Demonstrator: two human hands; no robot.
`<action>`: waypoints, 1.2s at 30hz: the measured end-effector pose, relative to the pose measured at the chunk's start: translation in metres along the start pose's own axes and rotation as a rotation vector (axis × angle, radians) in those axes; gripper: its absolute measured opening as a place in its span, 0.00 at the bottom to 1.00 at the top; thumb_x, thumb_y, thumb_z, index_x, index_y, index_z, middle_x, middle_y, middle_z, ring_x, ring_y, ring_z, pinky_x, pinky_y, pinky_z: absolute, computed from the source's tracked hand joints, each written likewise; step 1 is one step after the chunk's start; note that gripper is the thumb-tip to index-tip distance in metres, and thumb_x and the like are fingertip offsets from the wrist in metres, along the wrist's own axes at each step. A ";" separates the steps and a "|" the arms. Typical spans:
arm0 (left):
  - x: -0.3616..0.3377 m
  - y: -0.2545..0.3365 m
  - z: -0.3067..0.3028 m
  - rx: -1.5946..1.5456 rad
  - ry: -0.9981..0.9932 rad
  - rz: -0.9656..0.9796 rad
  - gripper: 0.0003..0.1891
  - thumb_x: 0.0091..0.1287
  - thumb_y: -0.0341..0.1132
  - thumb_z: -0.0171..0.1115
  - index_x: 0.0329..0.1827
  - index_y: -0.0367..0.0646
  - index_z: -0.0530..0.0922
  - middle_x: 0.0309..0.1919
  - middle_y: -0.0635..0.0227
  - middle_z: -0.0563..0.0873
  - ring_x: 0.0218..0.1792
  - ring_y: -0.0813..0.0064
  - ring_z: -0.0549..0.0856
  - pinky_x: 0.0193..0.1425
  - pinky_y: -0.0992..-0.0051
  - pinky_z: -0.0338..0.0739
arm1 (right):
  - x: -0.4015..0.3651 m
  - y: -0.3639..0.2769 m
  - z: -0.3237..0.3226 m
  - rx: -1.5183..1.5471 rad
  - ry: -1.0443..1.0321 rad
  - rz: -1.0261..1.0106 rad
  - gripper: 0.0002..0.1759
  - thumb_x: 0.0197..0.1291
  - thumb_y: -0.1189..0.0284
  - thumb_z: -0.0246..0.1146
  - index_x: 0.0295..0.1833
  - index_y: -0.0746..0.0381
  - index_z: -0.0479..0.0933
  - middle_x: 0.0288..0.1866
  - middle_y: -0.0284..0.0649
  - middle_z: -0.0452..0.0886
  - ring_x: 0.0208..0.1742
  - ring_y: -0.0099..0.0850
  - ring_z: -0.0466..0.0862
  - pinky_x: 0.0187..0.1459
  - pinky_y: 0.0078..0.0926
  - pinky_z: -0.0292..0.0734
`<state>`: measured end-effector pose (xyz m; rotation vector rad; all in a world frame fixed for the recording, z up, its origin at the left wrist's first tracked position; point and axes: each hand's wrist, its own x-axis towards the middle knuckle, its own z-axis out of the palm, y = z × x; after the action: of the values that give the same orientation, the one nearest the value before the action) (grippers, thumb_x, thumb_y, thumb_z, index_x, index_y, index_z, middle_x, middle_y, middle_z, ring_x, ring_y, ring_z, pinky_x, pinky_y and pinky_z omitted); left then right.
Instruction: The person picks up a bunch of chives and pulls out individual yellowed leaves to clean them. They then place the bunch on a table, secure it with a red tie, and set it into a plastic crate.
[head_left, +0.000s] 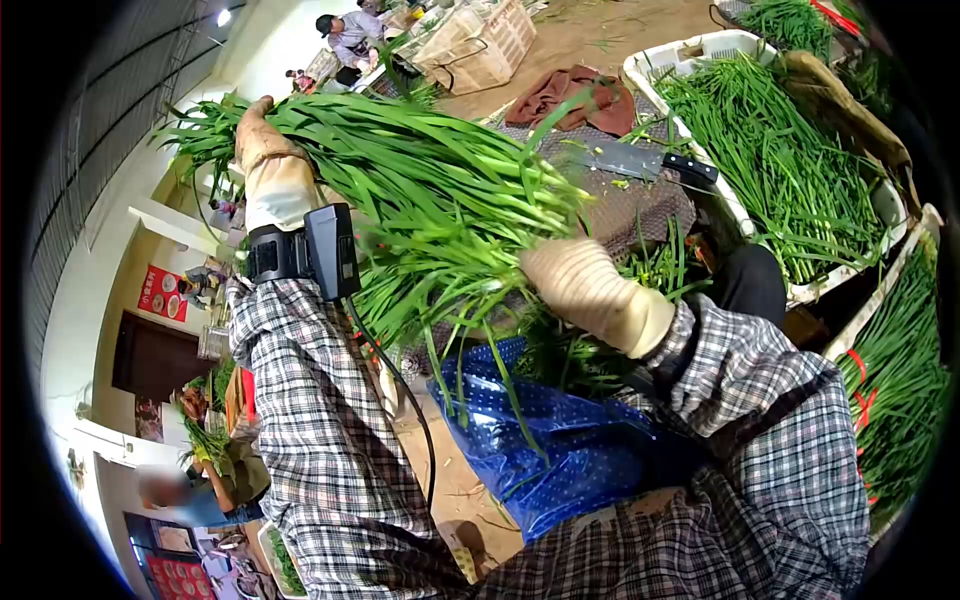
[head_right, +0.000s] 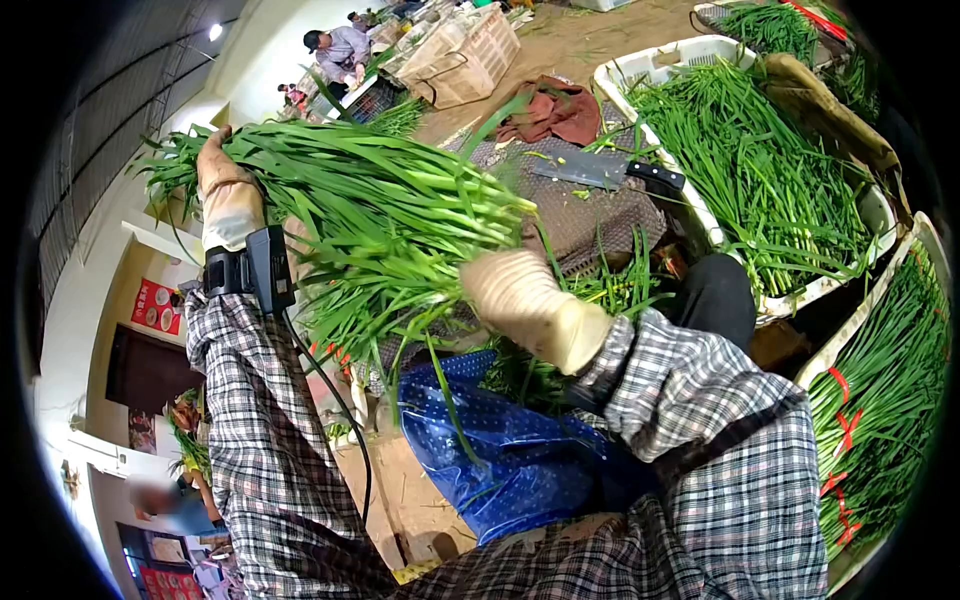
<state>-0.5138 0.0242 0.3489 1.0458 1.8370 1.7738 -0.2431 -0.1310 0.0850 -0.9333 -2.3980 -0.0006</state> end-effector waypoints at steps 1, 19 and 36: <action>-0.030 0.013 0.001 0.013 0.044 -0.021 0.20 0.60 0.41 0.57 0.47 0.32 0.76 0.41 0.53 0.82 0.35 0.60 0.82 0.42 0.67 0.77 | -0.014 0.005 0.012 0.167 -0.221 0.120 0.06 0.51 0.79 0.52 0.34 0.65 0.73 0.29 0.47 0.77 0.32 0.39 0.80 0.30 0.34 0.76; -0.022 0.035 -0.008 -0.264 -0.041 -0.027 0.25 0.64 0.43 0.53 0.58 0.34 0.70 0.56 0.49 0.76 0.51 0.52 0.78 0.59 0.58 0.70 | -0.058 -0.018 0.061 0.811 0.340 0.369 0.07 0.61 0.74 0.54 0.39 0.65 0.75 0.28 0.47 0.78 0.30 0.38 0.79 0.34 0.30 0.75; -0.073 0.044 0.011 -0.329 -0.057 0.026 0.21 0.61 0.42 0.58 0.51 0.36 0.75 0.48 0.49 0.80 0.44 0.51 0.81 0.52 0.56 0.75 | 0.001 0.021 0.003 2.389 -0.129 0.599 0.10 0.62 0.62 0.57 0.43 0.56 0.73 0.18 0.24 0.65 0.12 0.13 0.57 0.13 0.12 0.50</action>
<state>-0.4479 -0.0241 0.3734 0.9813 1.4398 1.9551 -0.2324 -0.1135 0.0786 -0.1645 -0.5927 2.3098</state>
